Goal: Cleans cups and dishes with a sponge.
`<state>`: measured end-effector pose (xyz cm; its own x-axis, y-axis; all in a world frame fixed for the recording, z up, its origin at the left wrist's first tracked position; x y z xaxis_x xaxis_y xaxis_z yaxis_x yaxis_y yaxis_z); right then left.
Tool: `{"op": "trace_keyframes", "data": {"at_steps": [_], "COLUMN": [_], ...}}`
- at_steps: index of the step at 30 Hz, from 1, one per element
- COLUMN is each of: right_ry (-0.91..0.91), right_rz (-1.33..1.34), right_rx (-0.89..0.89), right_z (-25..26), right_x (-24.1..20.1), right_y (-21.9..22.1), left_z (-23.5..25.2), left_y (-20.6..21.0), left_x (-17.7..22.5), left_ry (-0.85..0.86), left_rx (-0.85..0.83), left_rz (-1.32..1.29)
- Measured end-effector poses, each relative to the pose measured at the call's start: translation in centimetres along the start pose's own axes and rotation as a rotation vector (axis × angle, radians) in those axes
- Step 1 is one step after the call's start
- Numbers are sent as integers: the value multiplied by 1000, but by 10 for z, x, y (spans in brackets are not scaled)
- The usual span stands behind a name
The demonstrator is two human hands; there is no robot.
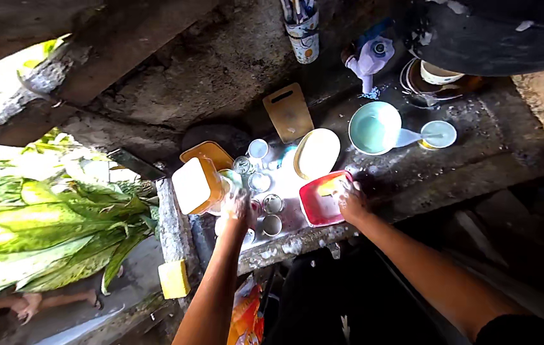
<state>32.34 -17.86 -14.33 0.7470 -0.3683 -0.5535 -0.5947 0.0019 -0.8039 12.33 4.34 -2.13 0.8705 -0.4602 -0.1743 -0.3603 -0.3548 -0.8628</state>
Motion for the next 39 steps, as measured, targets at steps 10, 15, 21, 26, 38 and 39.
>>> {"op": "trace_keyframes", "data": {"at_steps": [10,15,21,26,38,39], "right_ry": [345,130,265,303,491,433], "right_rz": [121,98,323,66,1602,1582], "right_rx": [-372,-511,-315,-172,332,396], "right_z": [14,21,22,25,1,2], "right_x": [10,-2,5,5,-30,-42], "right_y": [38,36,33,20,-25,-50], "left_z": [139,130,64,36,12,5], "left_y": [121,45,-68,-86,61,63], "left_x": [162,179,194,135,36,39], "left_ry": [-250,51,177,140,-222,-224], "left_rx": [-555,-201,241,427,-308,-336], "left_rz": [-757,-655,-240,-390,-2029,-2064]}}
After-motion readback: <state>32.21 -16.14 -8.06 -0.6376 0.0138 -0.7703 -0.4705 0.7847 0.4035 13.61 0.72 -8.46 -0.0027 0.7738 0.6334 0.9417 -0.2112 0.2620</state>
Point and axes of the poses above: each hand's wrist, its own z-axis towards the middle knuckle, its own y-axis out of the palm, x = y × z, the point moved 9 cm from there along z, towards the middle knuckle, and after that the axes turned 15 degrees about -y, right-handed, at the moved point
